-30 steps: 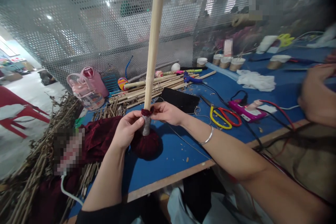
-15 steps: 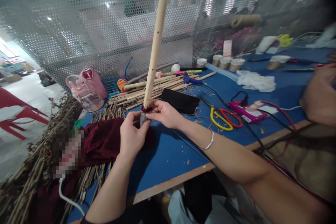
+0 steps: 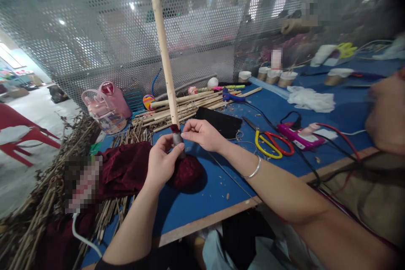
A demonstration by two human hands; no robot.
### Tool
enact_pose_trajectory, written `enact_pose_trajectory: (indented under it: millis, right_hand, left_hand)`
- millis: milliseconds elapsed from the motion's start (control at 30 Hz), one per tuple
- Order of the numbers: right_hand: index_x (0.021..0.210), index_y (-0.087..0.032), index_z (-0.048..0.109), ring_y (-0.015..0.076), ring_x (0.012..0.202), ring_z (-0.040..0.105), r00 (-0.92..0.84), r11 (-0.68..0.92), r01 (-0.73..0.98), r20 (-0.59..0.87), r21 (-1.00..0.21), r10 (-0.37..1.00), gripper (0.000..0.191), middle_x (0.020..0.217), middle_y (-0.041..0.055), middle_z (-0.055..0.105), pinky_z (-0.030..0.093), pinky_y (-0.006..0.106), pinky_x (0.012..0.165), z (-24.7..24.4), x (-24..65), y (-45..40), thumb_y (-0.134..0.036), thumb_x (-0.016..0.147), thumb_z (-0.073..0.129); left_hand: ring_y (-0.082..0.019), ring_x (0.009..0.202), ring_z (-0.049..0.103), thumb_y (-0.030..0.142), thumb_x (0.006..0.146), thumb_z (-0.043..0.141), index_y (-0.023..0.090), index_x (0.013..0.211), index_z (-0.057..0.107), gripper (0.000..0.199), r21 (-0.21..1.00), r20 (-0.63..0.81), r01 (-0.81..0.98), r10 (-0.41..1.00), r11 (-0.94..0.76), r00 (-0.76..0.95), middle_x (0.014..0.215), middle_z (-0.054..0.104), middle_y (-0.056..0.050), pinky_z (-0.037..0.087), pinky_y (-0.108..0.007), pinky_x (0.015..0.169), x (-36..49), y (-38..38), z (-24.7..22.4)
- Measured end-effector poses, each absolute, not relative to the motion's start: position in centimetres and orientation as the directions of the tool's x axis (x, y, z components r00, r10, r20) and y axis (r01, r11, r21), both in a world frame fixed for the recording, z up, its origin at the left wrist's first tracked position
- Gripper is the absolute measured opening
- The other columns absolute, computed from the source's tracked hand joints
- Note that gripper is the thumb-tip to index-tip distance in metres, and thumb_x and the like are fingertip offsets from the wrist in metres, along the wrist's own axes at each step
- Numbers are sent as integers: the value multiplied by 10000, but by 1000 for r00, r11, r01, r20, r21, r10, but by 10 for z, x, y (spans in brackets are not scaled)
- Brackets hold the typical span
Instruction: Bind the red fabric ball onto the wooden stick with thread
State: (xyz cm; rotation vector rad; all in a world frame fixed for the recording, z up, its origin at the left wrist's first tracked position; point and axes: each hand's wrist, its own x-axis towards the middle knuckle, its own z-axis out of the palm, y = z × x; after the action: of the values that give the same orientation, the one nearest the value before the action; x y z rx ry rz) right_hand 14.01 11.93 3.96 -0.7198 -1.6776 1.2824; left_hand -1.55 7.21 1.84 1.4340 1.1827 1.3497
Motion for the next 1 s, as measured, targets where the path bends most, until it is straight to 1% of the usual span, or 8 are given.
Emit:
enact_pose_trajectory:
  millis: [133,233,333,433,533,667,833,1000]
  right_hand:
    - [689,-125,528,46,509,359,-450,292,-92,301,-952,841,198,563,-55,441,280,203,490,39,140,119,-276,713,654]
    - [708,-130,512,32,452,326,-459,244,-136,279,-960,844,220,513,-78,411,243,187,438,35,139,121,-286,711,668]
    - [902,-138,527,24,371,269,-554,130,-158,197,-979,809,296,478,-105,414,178,182,377,31,141,125,-319,717,672]
    - [981,-112,555,20,404,293,-610,129,-138,187,-982,770,377,547,-74,483,210,180,394,29,142,127,-333,706,687]
    - [914,-97,595,28,493,343,-527,209,-135,249,-969,813,348,642,-33,522,263,181,452,28,138,124,-331,683,707]
    - [947,-116,594,44,536,391,-475,210,-165,264,-964,840,351,730,-10,558,308,191,489,30,129,119,-312,675,698]
    - [929,-113,567,46,497,339,-531,245,-54,236,-968,814,291,597,-55,466,270,193,474,33,132,118,-280,709,658]
    - [844,-142,503,51,495,326,-504,279,-28,254,-960,825,198,556,-76,399,263,199,489,32,140,121,-285,755,608]
  left_hand:
    - [-130,718,581,298,695,703,153,965,592,326,975,221,37,975,-221,-6,820,638,-26,471,-247,674,-16,73,16]
    - [-123,708,587,298,700,703,163,951,593,306,979,205,-24,979,-205,17,820,641,-16,469,-240,679,-17,73,18]
    - [-142,744,611,320,715,688,156,962,605,308,985,160,-87,975,-148,157,844,666,-34,472,-259,721,-20,74,22]
    - [-170,817,624,342,733,665,130,959,624,312,992,124,-61,951,-111,285,887,681,-71,466,-286,795,-20,73,26]
    - [-170,854,624,343,759,634,143,1014,604,325,987,150,35,974,-158,171,951,673,-78,473,-296,811,-15,69,27]
    - [-164,858,630,276,647,741,195,1070,530,480,949,285,169,953,-266,-102,1024,636,-63,507,-281,746,-5,63,25]
    - [-152,768,627,288,661,729,183,934,530,353,940,301,208,945,-271,-127,879,637,-41,510,-240,626,-5,62,25]
    - [-145,721,607,307,627,755,181,883,507,378,952,276,186,946,-244,-169,801,621,-15,499,-239,602,-14,70,22]
